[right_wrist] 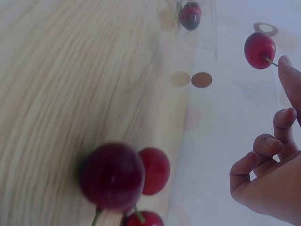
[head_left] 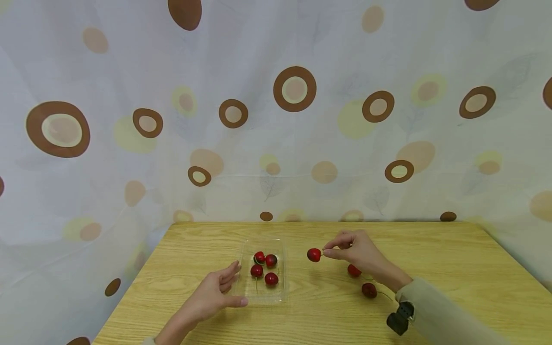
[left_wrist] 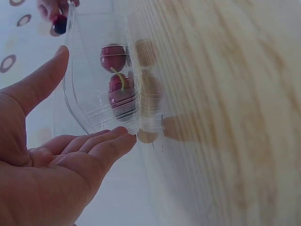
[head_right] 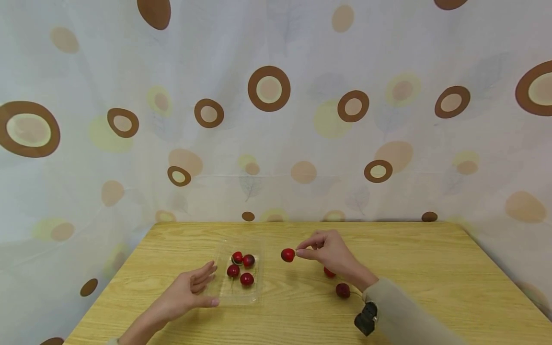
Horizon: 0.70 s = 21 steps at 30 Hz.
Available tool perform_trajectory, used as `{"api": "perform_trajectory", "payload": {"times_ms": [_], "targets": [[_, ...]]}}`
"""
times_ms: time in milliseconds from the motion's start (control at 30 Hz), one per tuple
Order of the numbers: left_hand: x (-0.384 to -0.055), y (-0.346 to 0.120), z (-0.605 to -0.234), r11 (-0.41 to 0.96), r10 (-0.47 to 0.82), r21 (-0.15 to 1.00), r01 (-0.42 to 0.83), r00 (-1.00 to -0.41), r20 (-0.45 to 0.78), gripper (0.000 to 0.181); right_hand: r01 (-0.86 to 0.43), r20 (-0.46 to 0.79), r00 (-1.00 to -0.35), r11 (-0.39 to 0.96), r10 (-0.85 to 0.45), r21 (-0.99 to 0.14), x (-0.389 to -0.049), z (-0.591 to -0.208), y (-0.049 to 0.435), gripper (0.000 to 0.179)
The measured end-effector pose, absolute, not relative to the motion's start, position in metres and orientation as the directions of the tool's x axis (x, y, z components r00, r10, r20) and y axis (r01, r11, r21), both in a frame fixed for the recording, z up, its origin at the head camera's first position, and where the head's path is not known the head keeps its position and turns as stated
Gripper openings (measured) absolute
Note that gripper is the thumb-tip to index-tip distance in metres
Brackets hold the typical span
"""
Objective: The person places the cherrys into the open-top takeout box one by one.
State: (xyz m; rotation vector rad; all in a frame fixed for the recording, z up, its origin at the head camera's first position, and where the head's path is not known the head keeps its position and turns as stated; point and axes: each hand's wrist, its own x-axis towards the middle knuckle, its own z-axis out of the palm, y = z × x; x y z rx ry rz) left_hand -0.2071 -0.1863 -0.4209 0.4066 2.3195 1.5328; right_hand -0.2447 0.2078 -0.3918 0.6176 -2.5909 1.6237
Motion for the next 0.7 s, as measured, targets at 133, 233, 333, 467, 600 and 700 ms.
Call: {"api": "perform_trajectory", "payload": {"times_ms": [133, 233, 333, 467, 600, 700], "targets": [[-0.207, -0.186, -0.421, 0.386, 0.408, 0.921, 0.051, -0.905, -0.121, 0.100, -0.372, 0.249, -0.907, 0.369, -0.340, -0.852, -0.250, -0.393, 0.193, 0.010], [-0.208, -0.186, -0.421, 0.392, 0.409, 0.918, 0.055, -0.905, -0.120, 0.100, -0.386, 0.259, -0.900, 0.365, -0.352, -0.847, -0.252, -0.394, 0.183, 0.009], [-0.208, -0.187, -0.421, 0.389, 0.413, 0.919, 0.057, -0.903, -0.119, 0.100, -0.379, 0.248, -0.897, 0.350, -0.366, -0.857, -0.255, -0.393, 0.174, 0.009], [-0.207, -0.187, -0.421, 0.380, 0.416, 0.923, 0.054, -0.902, -0.118, 0.100, -0.372, 0.232, -0.892, 0.338, -0.389, -0.865, -0.260, -0.394, 0.162, 0.009], [-0.207, -0.187, -0.422, 0.382, 0.414, 0.923, 0.053, -0.902, -0.120, 0.100, -0.384, 0.235, -0.883, 0.338, -0.406, -0.859, -0.264, -0.395, 0.150, 0.009], [-0.207, -0.187, -0.422, 0.380, 0.412, 0.924, 0.046, -0.903, -0.125, 0.100, -0.389, 0.239, -0.878, 0.326, -0.414, -0.862, -0.266, -0.395, 0.141, 0.009]]}}
